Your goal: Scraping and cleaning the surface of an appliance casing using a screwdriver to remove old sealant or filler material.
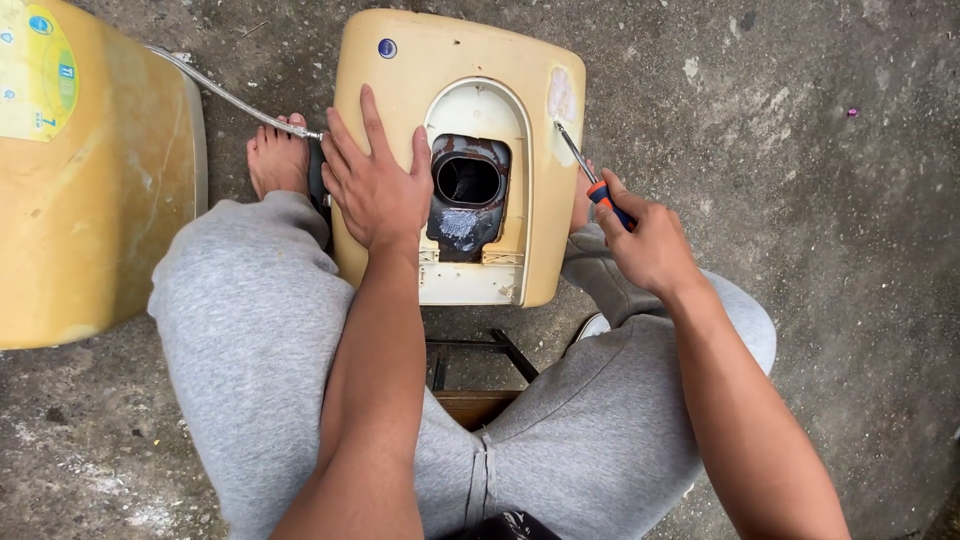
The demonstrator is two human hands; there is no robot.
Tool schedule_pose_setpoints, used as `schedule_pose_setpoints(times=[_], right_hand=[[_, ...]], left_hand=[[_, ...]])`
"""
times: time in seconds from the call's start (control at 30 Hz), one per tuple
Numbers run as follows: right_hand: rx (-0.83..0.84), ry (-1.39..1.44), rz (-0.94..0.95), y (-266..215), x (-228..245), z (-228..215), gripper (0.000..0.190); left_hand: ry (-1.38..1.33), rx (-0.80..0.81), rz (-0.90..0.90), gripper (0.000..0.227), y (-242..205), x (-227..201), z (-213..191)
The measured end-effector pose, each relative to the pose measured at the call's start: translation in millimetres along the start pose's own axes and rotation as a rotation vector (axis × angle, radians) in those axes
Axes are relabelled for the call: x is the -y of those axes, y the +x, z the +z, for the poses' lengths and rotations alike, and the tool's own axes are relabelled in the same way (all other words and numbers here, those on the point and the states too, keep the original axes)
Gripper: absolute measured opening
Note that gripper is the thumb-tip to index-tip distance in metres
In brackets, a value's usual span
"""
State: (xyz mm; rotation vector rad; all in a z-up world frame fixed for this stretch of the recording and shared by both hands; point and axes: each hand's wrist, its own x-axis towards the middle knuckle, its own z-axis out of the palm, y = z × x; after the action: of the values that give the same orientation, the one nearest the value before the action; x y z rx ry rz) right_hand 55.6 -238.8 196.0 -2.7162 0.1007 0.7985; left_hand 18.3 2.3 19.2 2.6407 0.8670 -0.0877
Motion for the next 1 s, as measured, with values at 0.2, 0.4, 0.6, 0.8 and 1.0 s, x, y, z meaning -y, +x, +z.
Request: schedule_pose_setpoints(times=[0.2, 0.4, 0.6, 0.8, 1.0], right_hand=[[-0.019, -0.012, -0.030, 6, -4, 3, 0.035], [0.003, -0.016, 0.012, 9, 2, 0, 0.031], [0.005, -0.031, -0.018, 10, 13, -1, 0.039], [-0.004, -0.048, -0.004, 16, 17, -2, 0.041], [0.007, -0.037, 0.001, 18, 17, -4, 0.042]], left_hand=[[0.015, 0.006, 0.005, 0.076, 0, -1, -3], [0.029, 0.034, 0.009, 0.075, 0, -1, -3], [0.035, 0.033, 0.016, 0.074, 2, -4, -3], [0.042, 0.043, 0.027, 0.082, 3, -4, -3], [0.017, 0.062, 0.021, 0.082, 2, -7, -7]])
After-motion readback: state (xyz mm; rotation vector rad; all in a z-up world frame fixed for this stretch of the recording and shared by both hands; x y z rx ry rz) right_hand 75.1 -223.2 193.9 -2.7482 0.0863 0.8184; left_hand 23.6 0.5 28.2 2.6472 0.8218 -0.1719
